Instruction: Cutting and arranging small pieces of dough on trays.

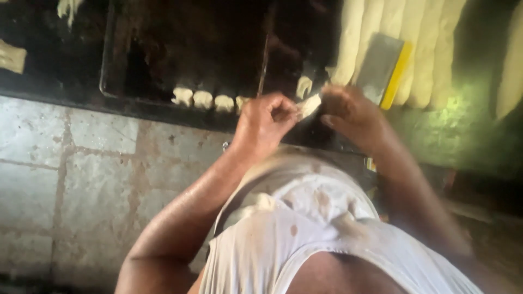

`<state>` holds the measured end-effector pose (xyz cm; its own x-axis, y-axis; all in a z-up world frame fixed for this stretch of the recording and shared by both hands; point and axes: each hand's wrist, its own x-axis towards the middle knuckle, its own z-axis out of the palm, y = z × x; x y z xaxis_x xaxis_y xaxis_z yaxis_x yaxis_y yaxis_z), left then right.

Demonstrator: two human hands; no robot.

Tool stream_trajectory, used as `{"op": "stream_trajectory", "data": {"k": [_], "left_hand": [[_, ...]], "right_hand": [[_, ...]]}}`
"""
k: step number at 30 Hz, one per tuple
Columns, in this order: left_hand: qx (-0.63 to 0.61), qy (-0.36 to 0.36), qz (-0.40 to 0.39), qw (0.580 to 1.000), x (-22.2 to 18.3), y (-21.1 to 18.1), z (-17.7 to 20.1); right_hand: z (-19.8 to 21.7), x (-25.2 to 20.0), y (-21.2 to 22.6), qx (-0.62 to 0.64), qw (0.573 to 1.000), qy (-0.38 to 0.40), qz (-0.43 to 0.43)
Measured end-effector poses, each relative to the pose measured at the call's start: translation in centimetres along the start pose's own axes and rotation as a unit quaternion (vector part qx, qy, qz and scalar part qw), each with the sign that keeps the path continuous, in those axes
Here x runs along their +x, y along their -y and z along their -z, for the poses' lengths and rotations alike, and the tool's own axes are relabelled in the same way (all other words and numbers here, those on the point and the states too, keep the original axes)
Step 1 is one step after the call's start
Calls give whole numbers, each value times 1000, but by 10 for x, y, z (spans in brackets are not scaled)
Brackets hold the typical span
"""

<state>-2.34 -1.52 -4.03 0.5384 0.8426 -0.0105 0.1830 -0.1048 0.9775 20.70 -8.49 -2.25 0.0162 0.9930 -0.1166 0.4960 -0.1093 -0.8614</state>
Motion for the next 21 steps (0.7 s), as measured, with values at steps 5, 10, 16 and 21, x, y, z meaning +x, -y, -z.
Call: {"op": "stream_trajectory", "data": {"k": [5, 10, 16, 21], "left_hand": [[-12, 6, 10, 1000, 1, -12, -16], [12, 82, 25, 996, 5, -27, -25], [-313, 61, 147, 937, 10, -20, -17], [-180, 12, 117, 977, 6, -25, -4]], "right_hand": [[7, 4, -5, 150, 976, -21, -158], [-8, -8, 19, -133, 982, -131, 8], [-23, -30, 26, -267, 886, -189, 329], [-20, -20, 14, -274, 879, -125, 370]]}}
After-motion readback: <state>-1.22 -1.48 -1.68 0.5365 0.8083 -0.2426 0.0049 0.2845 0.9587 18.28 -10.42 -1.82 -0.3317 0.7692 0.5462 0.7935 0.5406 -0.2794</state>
